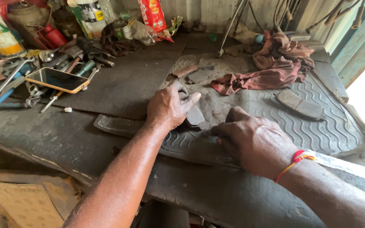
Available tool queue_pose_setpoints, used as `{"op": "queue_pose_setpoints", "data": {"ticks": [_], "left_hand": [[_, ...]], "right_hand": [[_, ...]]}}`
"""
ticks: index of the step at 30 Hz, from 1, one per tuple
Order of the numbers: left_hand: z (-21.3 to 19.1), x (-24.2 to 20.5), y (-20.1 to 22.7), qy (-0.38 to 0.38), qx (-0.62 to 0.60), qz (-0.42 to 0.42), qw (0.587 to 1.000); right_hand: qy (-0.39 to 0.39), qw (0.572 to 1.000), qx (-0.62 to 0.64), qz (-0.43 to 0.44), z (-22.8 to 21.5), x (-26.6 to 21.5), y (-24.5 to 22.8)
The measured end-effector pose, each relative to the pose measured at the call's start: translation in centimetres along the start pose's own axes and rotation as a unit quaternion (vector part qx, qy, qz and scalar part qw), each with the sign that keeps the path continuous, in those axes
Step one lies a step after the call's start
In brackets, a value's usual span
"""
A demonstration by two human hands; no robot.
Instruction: The person holds a small, dark metal part in their left hand and uses a metal file in their right hand to smooth its edges. The person repeatedly files the part, rotating it to work on different sides and edges, while standing at a cluttered workbench.
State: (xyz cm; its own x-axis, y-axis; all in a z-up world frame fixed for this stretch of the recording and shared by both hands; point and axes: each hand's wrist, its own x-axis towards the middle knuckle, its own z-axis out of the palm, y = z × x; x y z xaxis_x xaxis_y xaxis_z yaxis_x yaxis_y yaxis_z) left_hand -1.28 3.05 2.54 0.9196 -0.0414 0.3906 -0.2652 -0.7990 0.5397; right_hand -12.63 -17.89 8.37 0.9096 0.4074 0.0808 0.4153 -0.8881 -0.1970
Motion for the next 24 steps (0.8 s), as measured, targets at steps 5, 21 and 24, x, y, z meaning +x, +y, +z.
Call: {"op": "queue_pose_setpoints", "data": {"ticks": [5, 21, 24], "left_hand": [[-0.1, -0.1, 0.3, -0.006, 0.008, -0.025, 1.000], [-0.6, -0.3, 0.9, -0.019, 0.018, -0.057, 0.998], [-0.9, -0.1, 0.9, -0.019, 0.051, -0.066, 0.996]], "right_hand": [[0.061, 0.998, 0.014, -0.011, 0.6, 0.1, -0.2], [0.088, 0.996, 0.009, -0.029, 1.7, 0.1, -0.8], [0.094, 0.996, 0.006, -0.001, 1.6, 1.0, -1.2]]}}
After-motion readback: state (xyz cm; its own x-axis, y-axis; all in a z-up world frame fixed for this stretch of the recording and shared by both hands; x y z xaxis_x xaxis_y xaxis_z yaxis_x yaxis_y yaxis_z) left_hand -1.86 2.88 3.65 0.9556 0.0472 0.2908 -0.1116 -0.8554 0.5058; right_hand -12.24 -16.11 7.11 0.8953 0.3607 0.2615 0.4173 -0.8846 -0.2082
